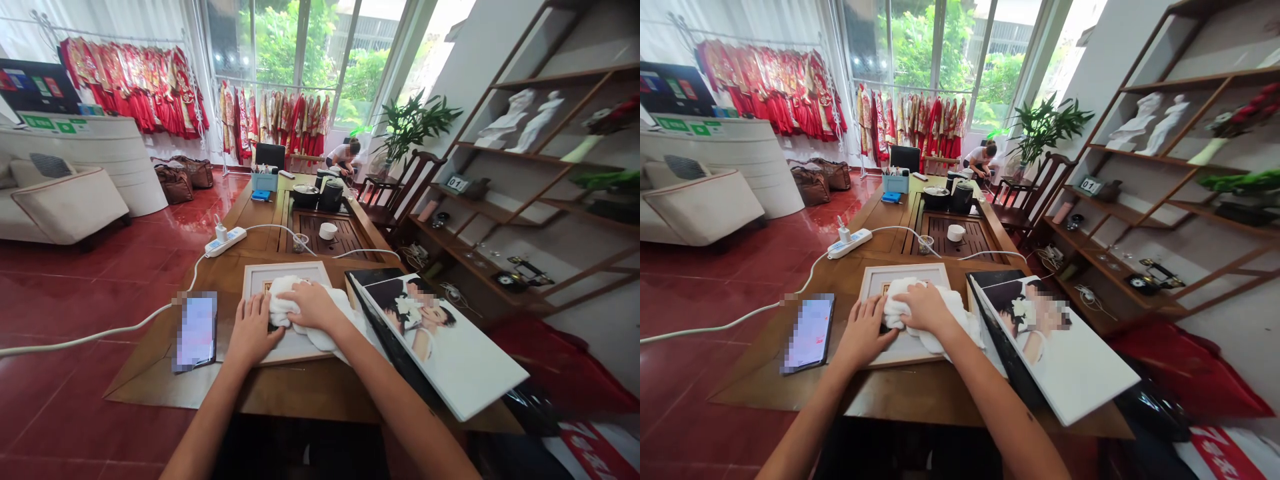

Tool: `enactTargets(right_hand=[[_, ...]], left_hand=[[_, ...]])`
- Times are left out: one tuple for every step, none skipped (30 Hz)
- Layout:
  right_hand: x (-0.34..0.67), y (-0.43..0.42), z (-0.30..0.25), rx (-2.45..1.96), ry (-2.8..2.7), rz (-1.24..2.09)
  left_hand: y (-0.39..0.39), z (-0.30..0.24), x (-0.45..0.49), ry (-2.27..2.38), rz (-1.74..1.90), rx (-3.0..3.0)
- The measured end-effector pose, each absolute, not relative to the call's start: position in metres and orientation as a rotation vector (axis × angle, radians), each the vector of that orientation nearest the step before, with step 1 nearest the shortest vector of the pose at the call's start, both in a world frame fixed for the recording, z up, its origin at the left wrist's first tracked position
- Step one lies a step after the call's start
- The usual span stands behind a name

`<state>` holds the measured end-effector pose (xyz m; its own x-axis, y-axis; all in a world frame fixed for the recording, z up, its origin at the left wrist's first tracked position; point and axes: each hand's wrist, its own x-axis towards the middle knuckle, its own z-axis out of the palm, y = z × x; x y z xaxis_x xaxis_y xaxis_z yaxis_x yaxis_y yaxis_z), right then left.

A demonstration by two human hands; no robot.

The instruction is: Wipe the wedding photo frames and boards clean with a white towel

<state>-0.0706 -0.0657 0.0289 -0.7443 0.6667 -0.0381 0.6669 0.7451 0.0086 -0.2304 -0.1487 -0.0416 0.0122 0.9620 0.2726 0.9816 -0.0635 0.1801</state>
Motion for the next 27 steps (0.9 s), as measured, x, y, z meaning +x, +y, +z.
enactTargets(right_hand=[[-0.069, -0.064, 0.029, 1.186, 2.872, 0.021], [-0.068, -0.061, 0.029, 1.289, 2.832, 0.066], [-0.066, -0.057, 0.030, 1.393, 2.786, 0.114], [-0.066, -0.054, 0.030, 1.476, 2.746, 0.153], [-0.066, -0.052, 0.031, 1.527, 2.721, 0.179], [-0.067, -0.051, 0.031, 1.542, 2.713, 0.191], [-0.068, -0.052, 0.031, 1.526, 2.721, 0.191], [-0.070, -0.054, 0.031, 1.478, 2.742, 0.180], [-0.071, -0.056, 0.031, 1.393, 2.778, 0.154], [-0.072, -0.059, 0.031, 1.285, 2.820, 0.112], [-0.072, -0.061, 0.030, 1.179, 2.858, 0.063], [-0.071, -0.063, 0.031, 1.102, 2.883, 0.018], [-0.069, -0.063, 0.031, 1.078, 2.889, -0.011], [-0.065, -0.063, 0.032, 1.120, 2.872, -0.014], [-0.062, -0.061, 0.033, 1.218, 2.833, 0.009], [-0.059, -0.060, 0.033, 1.338, 2.783, 0.050], [-0.056, -0.059, 0.034, 1.444, 2.734, 0.097], [-0.054, -0.058, 0.034, 1.519, 2.697, 0.140], [-0.053, -0.060, 0.034, 1.550, 2.683, 0.170], [-0.053, -0.062, 0.033, 1.531, 2.694, 0.181], [-0.054, -0.066, 0.033, 1.469, 2.725, 0.167], [-0.054, -0.071, 0.032, 1.379, 2.765, 0.130], [-0.055, -0.075, 0.032, 1.285, 2.806, 0.080], [-0.054, -0.078, 0.032, 1.208, 2.838, 0.027], [-0.053, -0.080, 0.033, 1.161, 2.859, -0.014], [-0.051, -0.081, 0.034, 1.157, 2.864, -0.030], [-0.048, -0.080, 0.036, 1.198, 2.853, -0.014]], left_hand=[[-0.149, -0.041, -0.230, -2.104, -0.506, -2.189], [-0.149, -0.041, -0.230, -2.100, -0.509, -2.185], [-0.149, -0.041, -0.230, -2.095, -0.511, -2.182], [-0.149, -0.042, -0.230, -2.092, -0.511, -2.179], [-0.149, -0.042, -0.230, -2.090, -0.510, -2.177], [-0.149, -0.042, -0.229, -2.088, -0.510, -2.175], [-0.149, -0.043, -0.229, -2.088, -0.511, -2.174], [-0.149, -0.043, -0.230, -2.086, -0.512, -2.173], [-0.149, -0.044, -0.230, -2.085, -0.514, -2.173], [-0.149, -0.044, -0.230, -2.085, -0.516, -2.174], [-0.149, -0.044, -0.230, -2.083, -0.517, -2.176], [-0.149, -0.044, -0.230, -2.082, -0.517, -2.178], [-0.149, -0.044, -0.230, -2.082, -0.517, -2.181], [-0.149, -0.044, -0.230, -2.083, -0.517, -2.183], [-0.149, -0.043, -0.230, -2.086, -0.516, -2.183], [-0.149, -0.043, -0.230, -2.088, -0.515, -2.180], [-0.149, -0.043, -0.230, -2.091, -0.513, -2.177], [-0.149, -0.044, -0.230, -2.092, -0.513, -2.173], [-0.149, -0.044, -0.230, -2.093, -0.512, -2.171], [-0.149, -0.044, -0.230, -2.094, -0.513, -2.170], [-0.149, -0.044, -0.230, -2.093, -0.513, -2.171], [-0.149, -0.044, -0.230, -2.091, -0.513, -2.174], [-0.149, -0.044, -0.230, -2.088, -0.511, -2.178], [-0.149, -0.044, -0.230, -2.084, -0.509, -2.183], [-0.149, -0.044, -0.230, -2.082, -0.507, -2.187], [-0.149, -0.044, -0.230, -2.082, -0.504, -2.188], [-0.149, -0.043, -0.230, -2.087, -0.502, -2.186]])
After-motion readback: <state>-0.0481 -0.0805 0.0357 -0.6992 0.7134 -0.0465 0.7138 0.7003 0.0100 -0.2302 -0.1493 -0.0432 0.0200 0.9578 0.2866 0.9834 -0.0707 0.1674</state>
